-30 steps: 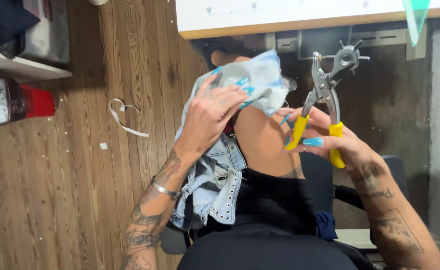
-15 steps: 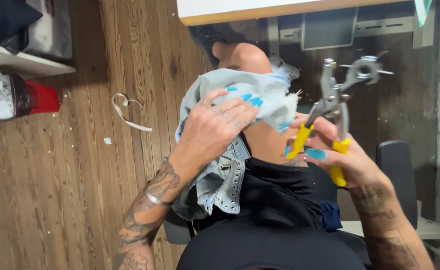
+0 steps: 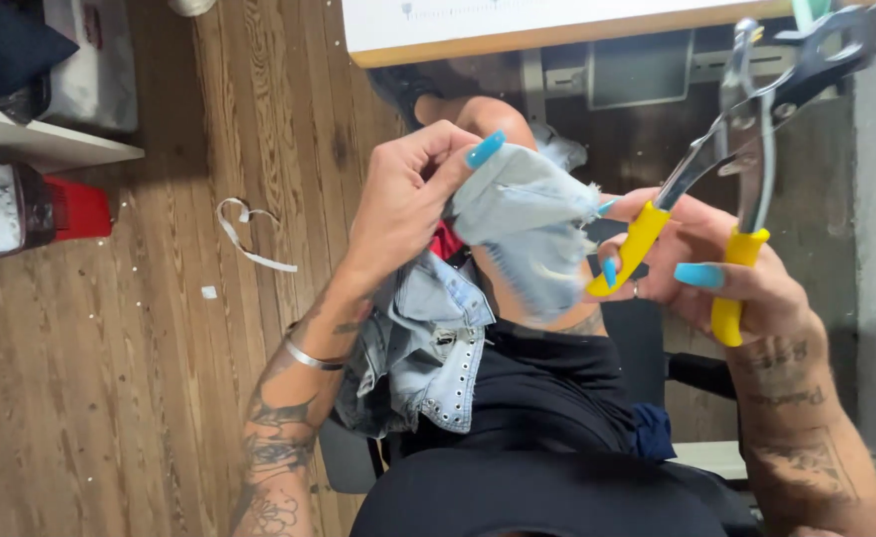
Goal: Punching holes in denim fabric and attaching metal hardware using a manual press
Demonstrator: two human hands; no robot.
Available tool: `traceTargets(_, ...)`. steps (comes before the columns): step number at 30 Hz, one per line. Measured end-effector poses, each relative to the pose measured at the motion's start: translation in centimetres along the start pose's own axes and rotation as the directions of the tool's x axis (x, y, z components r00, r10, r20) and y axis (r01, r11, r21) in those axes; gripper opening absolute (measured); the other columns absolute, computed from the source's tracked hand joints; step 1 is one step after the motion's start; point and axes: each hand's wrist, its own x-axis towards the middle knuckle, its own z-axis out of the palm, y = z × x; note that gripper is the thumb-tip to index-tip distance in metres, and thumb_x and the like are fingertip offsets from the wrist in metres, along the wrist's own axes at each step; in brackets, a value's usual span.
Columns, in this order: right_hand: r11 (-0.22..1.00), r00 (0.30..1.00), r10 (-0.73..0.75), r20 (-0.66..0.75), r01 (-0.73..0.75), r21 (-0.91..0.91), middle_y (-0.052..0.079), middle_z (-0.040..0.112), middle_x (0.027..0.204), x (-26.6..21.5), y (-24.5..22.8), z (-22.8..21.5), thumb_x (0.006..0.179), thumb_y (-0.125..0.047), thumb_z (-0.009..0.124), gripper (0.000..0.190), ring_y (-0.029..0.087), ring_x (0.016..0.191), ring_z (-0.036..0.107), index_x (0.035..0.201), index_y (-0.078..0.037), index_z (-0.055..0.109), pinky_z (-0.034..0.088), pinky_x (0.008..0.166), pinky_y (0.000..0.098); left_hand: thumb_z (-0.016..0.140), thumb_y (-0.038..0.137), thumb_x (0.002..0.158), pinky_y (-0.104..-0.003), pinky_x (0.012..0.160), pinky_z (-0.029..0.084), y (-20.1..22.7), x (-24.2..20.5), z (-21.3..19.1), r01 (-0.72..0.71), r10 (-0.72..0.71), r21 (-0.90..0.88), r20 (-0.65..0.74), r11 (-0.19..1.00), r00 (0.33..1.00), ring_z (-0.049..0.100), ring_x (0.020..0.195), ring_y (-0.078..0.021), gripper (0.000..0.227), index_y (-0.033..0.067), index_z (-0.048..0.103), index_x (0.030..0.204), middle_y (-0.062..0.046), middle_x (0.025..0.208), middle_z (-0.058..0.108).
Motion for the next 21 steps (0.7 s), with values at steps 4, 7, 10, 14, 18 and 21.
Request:
traceTargets(4,0.997,0.992,-0.022,-0.122,0.031,0.075,0.021,0.043,0.121,-0.1,1.5,0.4,0.077,-0.015,0.061,0.056,0.03,0.094,0.057,0.121,0.009,0.035,0.046,0.084,0.0583,0.05,0.026,0.086,-0.02,0.046,0.028,-0.8,-0.4,0.6,-0.003,0.018,0.225,-0.062,0.974,0.998,0.03,0.051,-0.0035,0.021,0.0114,0.061,0.076,0.009,0.06,0.048)
traceTargets(7,0.994,0.955,-0.067,-0.287,0.039,-0.102,0.02,0.034,0.133,-1.0,2.4,-0.6,0.073,-0.018,0.063,0.054,0.022,0.092,0.056,0.118,0.004,0.041,0.052,0.076,0.0471,0.048,0.024,0.085,-0.025,0.057,0.037,-0.7,0.5,0.6,-0.032,0.044,0.416,-0.019,0.909,0.999,0.049,0.058,-0.0088,0.021,0.0098,0.061,0.077,0.003,0.066,0.062)
traceTargets(10,0.956,0.869,-0.044,-0.492,-0.106,-0.273,0.018,0.049,0.116,-1.5,1.9,0.0,0.069,-0.014,0.05,0.05,0.024,0.09,0.054,0.116,0.002,0.044,0.051,0.076,0.0405,0.053,0.019,0.085,-0.033,0.062,0.043,-2.9,2.3,-0.1,-0.348,0.306,0.523,0.169,0.778,0.937,0.058,0.072,-0.0189,0.016,0.0062,0.063,0.082,-0.003,0.08,0.063)
traceTargets(14,0.937,0.892,-0.002,-0.452,-0.156,-0.313,0.016,0.042,0.129,-1.1,2.1,-0.5,0.07,-0.014,0.052,0.045,0.021,0.087,0.055,0.113,0.0,0.044,0.051,0.073,0.0336,0.044,0.02,0.093,-0.043,0.093,0.038,-4.8,0.9,0.3,-0.402,0.417,0.717,0.17,0.57,0.893,0.049,0.099,-0.0252,0.023,0.0071,0.051,0.11,-0.007,0.11,0.049)
traceTargets(18,0.937,0.859,0.009,-0.511,-0.185,-0.296,0.014,0.04,0.131,-0.8,2.8,-1.4,0.069,-0.012,0.049,0.046,0.024,0.092,0.055,0.112,0.001,0.043,0.05,0.075,0.0371,0.052,0.01,0.088,-0.042,0.076,0.041,-5.0,-2.6,0.9,-0.501,0.635,0.759,0.152,0.416,0.758,0.051,0.085,-0.031,0.011,0.0022,0.052,0.096,-0.013,0.096,0.052)
traceTargets(21,0.949,0.828,0.047,-0.559,-0.212,-0.234,0.013,0.043,0.13,0.2,3.0,-1.9,0.07,-0.01,0.048,0.044,0.028,0.094,0.056,0.113,0.0,0.044,0.051,0.074,0.0387,0.058,0.01,0.086,-0.035,0.072,0.042,-5.1,-3.7,1.7,-0.445,0.595,0.744,0.081,0.498,0.8,0.053,0.079,-0.0252,0.01,0.0026,0.055,0.091,-0.01,0.09,0.054)
